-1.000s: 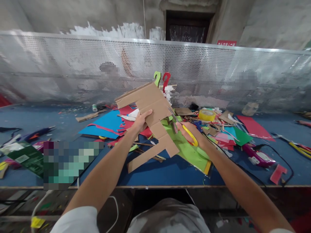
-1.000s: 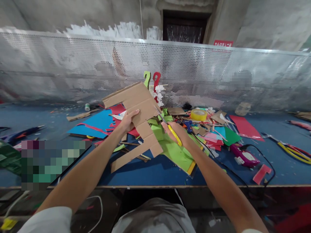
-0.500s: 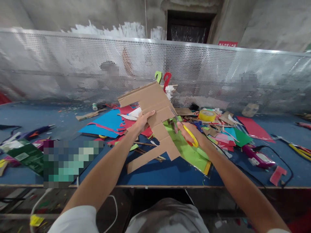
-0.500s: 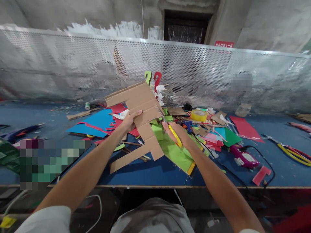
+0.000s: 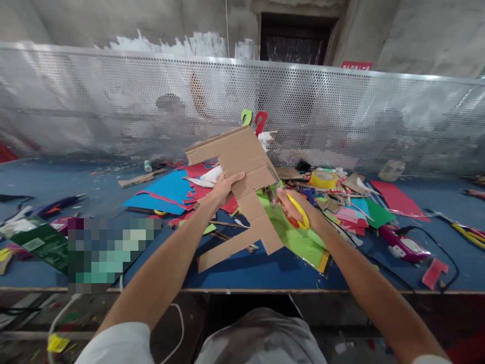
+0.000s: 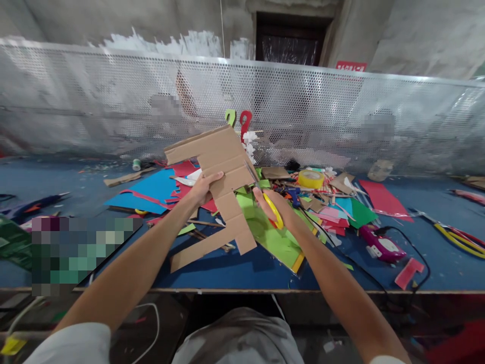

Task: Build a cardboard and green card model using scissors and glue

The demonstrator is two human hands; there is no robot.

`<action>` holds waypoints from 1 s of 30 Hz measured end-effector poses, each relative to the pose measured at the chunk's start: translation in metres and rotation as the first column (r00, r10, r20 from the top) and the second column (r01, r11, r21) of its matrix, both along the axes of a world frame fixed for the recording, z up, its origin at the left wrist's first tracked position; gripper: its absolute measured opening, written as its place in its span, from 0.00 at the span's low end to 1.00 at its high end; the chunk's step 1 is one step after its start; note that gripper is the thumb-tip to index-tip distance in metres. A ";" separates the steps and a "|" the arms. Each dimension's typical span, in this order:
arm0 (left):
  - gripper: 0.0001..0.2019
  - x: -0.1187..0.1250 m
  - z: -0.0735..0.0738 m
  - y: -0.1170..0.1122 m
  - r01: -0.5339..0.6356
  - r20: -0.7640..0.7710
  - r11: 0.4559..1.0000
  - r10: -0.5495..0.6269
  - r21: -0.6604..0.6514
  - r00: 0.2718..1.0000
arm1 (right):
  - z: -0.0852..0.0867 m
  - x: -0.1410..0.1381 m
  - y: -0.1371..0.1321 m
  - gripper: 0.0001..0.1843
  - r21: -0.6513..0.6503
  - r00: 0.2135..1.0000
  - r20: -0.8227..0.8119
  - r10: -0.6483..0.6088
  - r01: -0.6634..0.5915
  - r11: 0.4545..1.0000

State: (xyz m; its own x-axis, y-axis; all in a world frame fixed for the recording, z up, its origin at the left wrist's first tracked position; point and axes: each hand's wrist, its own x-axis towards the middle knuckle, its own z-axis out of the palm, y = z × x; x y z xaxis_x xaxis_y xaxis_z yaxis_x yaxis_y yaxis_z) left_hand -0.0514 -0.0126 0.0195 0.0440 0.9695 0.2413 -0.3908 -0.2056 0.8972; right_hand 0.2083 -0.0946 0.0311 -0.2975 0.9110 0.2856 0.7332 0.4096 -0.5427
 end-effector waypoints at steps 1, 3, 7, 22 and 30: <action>0.31 0.001 0.001 -0.001 0.005 -0.007 1.000 -0.005 0.006 1.000 | 0.001 0.001 0.000 0.41 -0.001 1.000 0.009 -0.002 0.002 1.000; 0.31 0.003 0.002 -0.004 0.013 -0.014 1.000 -0.013 0.016 1.000 | 0.001 0.002 0.002 0.40 0.012 0.999 0.033 -0.011 0.010 1.000; 0.30 0.006 0.003 -0.006 0.006 0.002 1.000 -0.006 0.009 1.000 | 0.000 0.002 0.003 0.39 0.065 0.998 0.036 -0.045 0.042 0.997; 0.32 0.008 0.000 -0.003 0.033 -0.048 0.999 -0.032 0.029 0.998 | 0.004 -0.006 -0.004 0.43 -0.031 0.996 -0.063 -0.060 0.058 0.998; 0.32 0.013 -0.001 -0.006 0.025 -0.021 0.999 -0.025 0.020 0.999 | 0.002 -0.007 -0.003 0.43 0.083 0.993 -0.099 -0.068 0.077 0.994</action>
